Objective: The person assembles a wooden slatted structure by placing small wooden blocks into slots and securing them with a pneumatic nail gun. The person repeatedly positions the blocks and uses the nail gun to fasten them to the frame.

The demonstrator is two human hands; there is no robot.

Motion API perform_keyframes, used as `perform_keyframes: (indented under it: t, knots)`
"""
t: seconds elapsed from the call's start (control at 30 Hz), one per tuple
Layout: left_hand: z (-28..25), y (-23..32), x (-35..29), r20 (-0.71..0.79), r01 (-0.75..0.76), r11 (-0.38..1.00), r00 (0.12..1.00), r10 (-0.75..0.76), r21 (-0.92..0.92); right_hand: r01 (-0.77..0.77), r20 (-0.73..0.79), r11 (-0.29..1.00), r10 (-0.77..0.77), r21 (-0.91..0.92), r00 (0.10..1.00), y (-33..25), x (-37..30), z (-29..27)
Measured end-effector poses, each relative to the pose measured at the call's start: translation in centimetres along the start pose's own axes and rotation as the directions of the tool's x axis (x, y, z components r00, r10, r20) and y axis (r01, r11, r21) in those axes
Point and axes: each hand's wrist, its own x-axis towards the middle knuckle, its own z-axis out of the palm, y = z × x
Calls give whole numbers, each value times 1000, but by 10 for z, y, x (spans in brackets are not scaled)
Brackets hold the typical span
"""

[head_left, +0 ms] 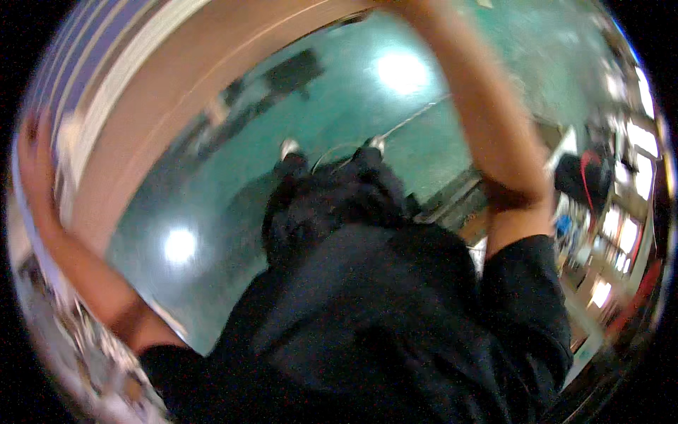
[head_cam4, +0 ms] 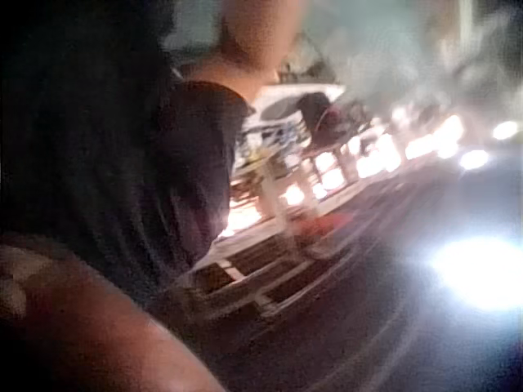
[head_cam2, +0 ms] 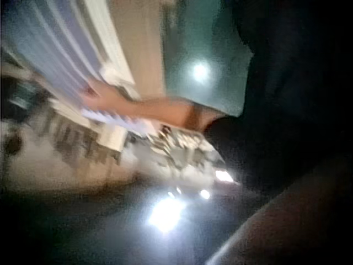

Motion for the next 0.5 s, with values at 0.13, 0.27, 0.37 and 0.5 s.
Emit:
perform_keyframes:
  t: [0.13, 0.27, 0.37, 0.5]
  knots:
    - [63, 201, -127, 210, 45, 590, 954, 215, -806, -427, 503, 903, 350, 42, 790, 45, -251, -61]
    - [218, 333, -278, 850, 655, 547, 451, 272, -522, -885, 845, 423, 386, 194, 370, 78, -492, -72]
    - [326, 377, -358, 826, 498, 660, 313, 469, -563, -934, 670, 253, 650, 253, 358, 147, -546, -134]
    - [376, 490, -320, 666, 228, 633, 379, 642, -740, -979, 512, 141, 835, 151, 199, 219, -624, -141]
